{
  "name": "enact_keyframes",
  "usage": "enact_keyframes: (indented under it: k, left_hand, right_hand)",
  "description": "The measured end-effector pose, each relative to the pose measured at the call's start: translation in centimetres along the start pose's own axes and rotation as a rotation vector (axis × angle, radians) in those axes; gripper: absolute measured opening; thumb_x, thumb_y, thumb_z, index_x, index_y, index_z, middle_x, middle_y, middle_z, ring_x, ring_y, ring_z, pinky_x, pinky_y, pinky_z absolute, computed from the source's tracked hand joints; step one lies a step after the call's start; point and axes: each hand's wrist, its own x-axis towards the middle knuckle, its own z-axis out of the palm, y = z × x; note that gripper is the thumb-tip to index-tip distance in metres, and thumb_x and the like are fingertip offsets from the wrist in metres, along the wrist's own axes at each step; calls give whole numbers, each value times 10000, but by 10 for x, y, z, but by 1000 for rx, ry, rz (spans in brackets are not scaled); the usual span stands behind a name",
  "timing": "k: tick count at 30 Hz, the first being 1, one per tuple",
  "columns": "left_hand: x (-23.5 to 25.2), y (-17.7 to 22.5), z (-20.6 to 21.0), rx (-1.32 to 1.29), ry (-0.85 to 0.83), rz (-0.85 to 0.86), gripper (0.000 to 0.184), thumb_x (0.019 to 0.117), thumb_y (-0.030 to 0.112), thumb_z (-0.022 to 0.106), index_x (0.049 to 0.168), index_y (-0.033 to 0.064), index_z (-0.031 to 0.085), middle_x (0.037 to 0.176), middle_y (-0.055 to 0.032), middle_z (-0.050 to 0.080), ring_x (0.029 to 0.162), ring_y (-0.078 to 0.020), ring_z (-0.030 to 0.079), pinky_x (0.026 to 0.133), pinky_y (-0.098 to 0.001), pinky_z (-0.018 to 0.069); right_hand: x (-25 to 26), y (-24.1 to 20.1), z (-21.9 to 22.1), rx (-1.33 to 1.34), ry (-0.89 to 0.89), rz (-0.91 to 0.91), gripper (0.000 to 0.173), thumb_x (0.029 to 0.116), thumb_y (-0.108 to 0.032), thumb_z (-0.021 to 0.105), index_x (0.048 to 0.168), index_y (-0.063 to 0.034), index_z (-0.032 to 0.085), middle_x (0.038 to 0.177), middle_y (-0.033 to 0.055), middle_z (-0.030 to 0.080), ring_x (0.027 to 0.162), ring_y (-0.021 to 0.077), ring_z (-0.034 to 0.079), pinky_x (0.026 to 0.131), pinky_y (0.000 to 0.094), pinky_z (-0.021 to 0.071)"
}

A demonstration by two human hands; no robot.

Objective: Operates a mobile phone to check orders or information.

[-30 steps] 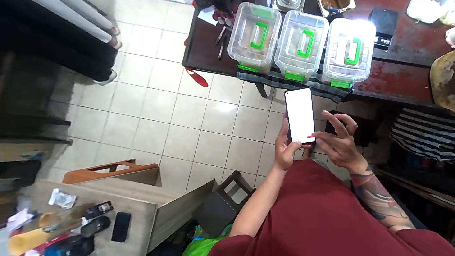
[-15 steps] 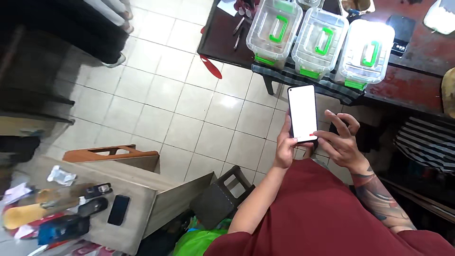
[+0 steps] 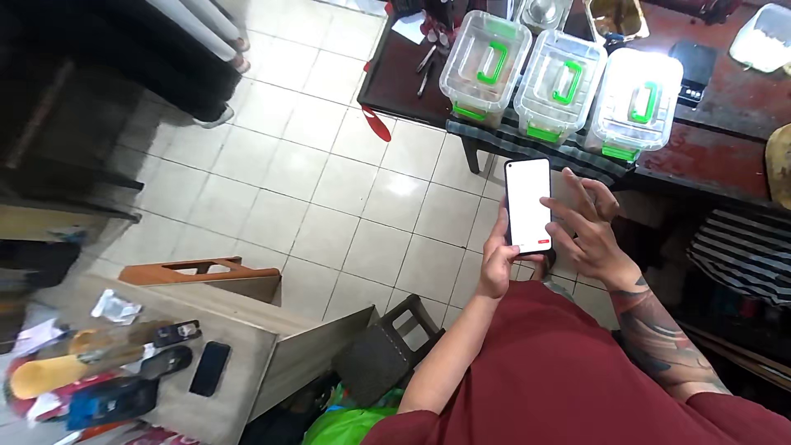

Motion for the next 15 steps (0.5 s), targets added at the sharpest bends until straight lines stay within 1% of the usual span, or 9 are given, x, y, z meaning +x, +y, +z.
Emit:
enact_keyframes:
  k: [3,6,9,13,15]
  left_hand:
    - [-3,0,0,9,4,-9,784,919,156,371,1659,265,134,1521,-146,467,1114,-293,667,731,-497,631]
    - [-6,2,2,0,-3,-10,789,915,146,371,1659,251,130,1528,-155,452,1132,-303,659,738,-509,630]
    - [-10,1,2,-4,-12,-4,791,925,146,372,1663,247,106,1537,-156,447,1131,-297,663,753,-502,631]
    - [-13,1,3,0,-26,-1,793,926,151,381,1663,243,104,1537,-157,445,1132,-298,662,761,-503,631]
    - [-14,1,4,27,-20,-1,797,921,164,392,1663,243,109,1533,-147,454,1110,-290,671,753,-495,633]
  right_hand:
    - [4,-6,0,-21,-2,-15,387,1028,-376,558,1383,-268,666,1660,58,340,1527,340,256,1195,604,199]
    - [6,-10,0,-34,-12,-30,394,1031,-388,556,1392,-271,660,1668,64,324,1534,347,240,1201,610,180]
    - [8,-14,0,-51,-27,-32,402,1036,-403,546,1406,-281,648,1674,54,313,1541,345,228,1206,620,164]
    - [9,-17,0,-66,-34,-47,410,1046,-418,519,1422,-299,633,1675,60,311,1540,362,220,1200,626,166]
    - [9,-20,-1,-51,-41,-48,406,1045,-417,523,1418,-301,635,1675,61,311,1539,367,222,1196,642,169]
